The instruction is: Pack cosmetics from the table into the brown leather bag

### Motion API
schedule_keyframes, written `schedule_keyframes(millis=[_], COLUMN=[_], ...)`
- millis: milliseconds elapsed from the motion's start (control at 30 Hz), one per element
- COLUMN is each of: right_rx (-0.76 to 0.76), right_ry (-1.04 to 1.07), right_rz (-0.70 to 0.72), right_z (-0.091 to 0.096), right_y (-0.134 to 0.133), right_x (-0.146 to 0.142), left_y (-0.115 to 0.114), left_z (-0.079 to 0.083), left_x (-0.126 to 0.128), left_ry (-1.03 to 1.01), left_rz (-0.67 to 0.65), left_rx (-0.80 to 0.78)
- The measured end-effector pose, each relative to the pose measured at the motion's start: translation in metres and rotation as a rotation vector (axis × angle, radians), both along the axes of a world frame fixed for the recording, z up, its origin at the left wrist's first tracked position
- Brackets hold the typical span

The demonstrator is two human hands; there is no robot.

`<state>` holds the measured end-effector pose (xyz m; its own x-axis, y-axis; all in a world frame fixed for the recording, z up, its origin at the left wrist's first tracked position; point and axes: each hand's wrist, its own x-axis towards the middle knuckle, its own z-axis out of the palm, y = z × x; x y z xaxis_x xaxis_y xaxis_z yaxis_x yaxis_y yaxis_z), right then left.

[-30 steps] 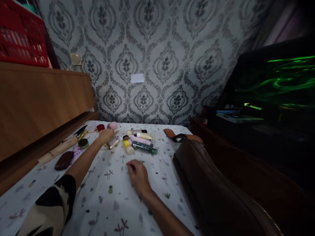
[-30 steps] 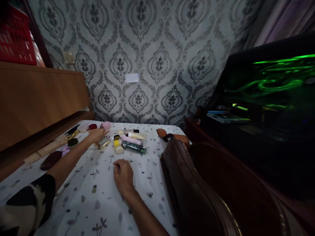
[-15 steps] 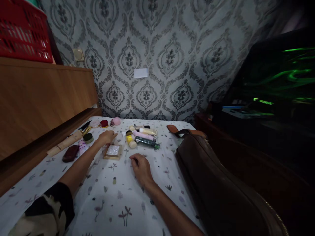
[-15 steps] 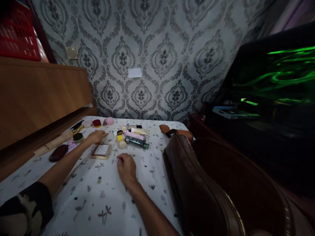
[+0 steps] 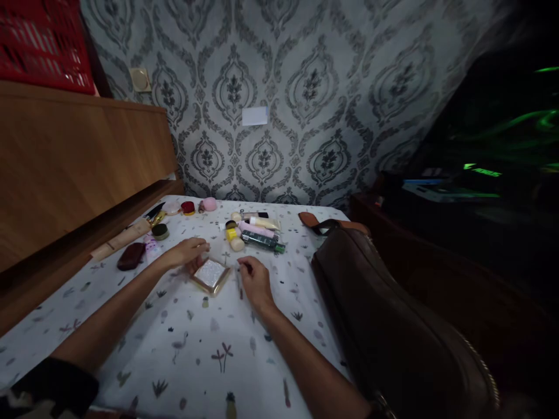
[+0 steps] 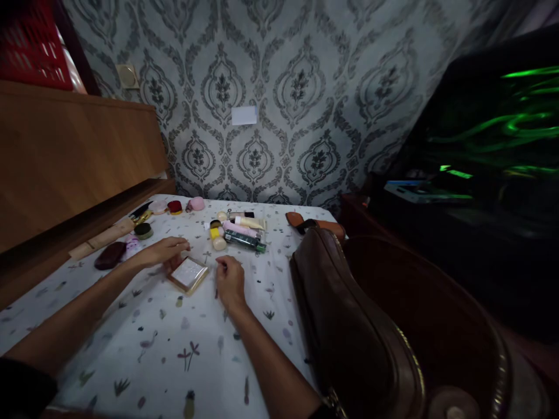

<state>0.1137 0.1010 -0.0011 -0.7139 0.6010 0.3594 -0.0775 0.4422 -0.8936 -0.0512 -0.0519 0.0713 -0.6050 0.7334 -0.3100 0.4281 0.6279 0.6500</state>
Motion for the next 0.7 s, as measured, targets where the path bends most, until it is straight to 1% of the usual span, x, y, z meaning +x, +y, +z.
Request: schedule_keyframes(millis=[67, 133, 233, 300, 367, 433, 467, 500, 600, 633, 667, 700], right_rx=[-0.041, -0.082, -0.124, -0.14, -0.148, -0.146, -0.142, -0.135, -0.107, -0.099, -0.094, -0.092], right_ry=[0.012, 0.021, 0.031, 0.027, 0.013, -0.001, -0.008, -0.014, -0.029, -0.034, -0.04, -0.044], right_rz=[-0.011, -0.026, -0.05, -0.061, -0.069, -0.077, -0.079, -0.082, -0.082, -0.075, -0.065, -0.054], right_z=[0.0, 0.0, 0.002, 0.003, 0.003, 0.003, 0.003, 0.002, 0.002, 0.003, 0.003, 0.004], right_y=[0.003, 0.006, 0.013, 0.018, 0.022, 0.025, 0.026, 0.027, 0.026, 0.026, 0.025, 0.024], right_x=[-0.001, 0.0, 0.005, 0.012, 0.021, 0.031, 0.036, 0.042, 0.054, 0.058, 0.06, 0.063], left_y=[-0.006, -0.01, -0.011, -0.011, -0.012, -0.013, -0.013, -0.013, -0.008, -0.005, -0.003, 0.0], left_z=[-0.001, -0.003, -0.006, -0.008, -0.007, -0.005, -0.003, -0.002, 0.0, 0.0, -0.001, -0.002], left_x=[0.015, 0.028, 0.044, 0.054, 0.064, 0.073, 0.076, 0.079, 0.087, 0.089, 0.092, 0.095], left_ry=[-0.1, -0.132, -0.055, -0.019, -0.057, -0.111, -0.088, -0.02, 0.281, 0.317, 0.291, 0.215], left_rz=[-0.048, -0.073, -0.063, -0.07, -0.098, -0.125, -0.133, -0.136, -0.138, -0.15, -0.158, -0.159], left_rx=[0.014, 0.058, 0.174, 0.221, 0.22, 0.178, 0.166, 0.169, 0.252, 0.265, 0.261, 0.244])
